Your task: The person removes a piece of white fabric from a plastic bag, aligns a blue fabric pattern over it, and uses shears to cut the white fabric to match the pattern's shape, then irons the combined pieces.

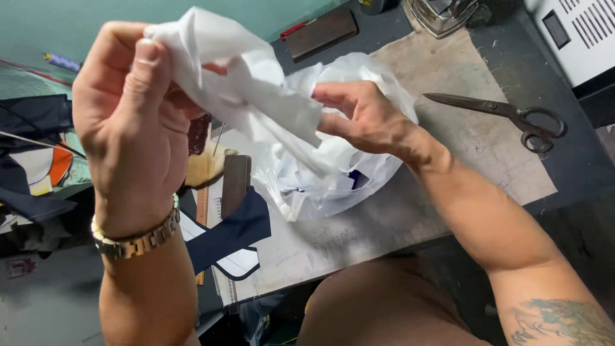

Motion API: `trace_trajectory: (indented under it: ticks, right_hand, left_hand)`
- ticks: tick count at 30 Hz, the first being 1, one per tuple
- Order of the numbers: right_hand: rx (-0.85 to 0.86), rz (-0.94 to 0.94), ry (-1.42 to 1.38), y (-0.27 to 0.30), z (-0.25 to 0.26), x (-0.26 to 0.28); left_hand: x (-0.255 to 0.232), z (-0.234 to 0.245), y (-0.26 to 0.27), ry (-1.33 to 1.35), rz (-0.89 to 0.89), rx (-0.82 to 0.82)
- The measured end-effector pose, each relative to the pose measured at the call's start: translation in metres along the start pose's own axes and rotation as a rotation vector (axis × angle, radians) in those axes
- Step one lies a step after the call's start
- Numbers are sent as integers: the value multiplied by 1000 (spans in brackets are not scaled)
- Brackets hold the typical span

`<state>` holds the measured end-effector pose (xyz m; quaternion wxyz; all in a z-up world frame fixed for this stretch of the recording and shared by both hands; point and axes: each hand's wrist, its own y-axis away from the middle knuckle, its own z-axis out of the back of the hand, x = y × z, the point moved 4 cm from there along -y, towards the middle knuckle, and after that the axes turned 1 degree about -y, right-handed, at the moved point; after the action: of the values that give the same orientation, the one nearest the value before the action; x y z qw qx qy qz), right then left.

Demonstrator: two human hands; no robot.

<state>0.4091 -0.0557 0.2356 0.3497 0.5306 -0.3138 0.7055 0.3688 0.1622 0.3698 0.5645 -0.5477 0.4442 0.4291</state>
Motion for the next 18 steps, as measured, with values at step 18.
trace_trajectory:
  ticks: [18]
  right_hand:
    - [280, -331, -130, 130, 3, -39]
  left_hand:
    - [146, 86, 214, 245, 320, -752]
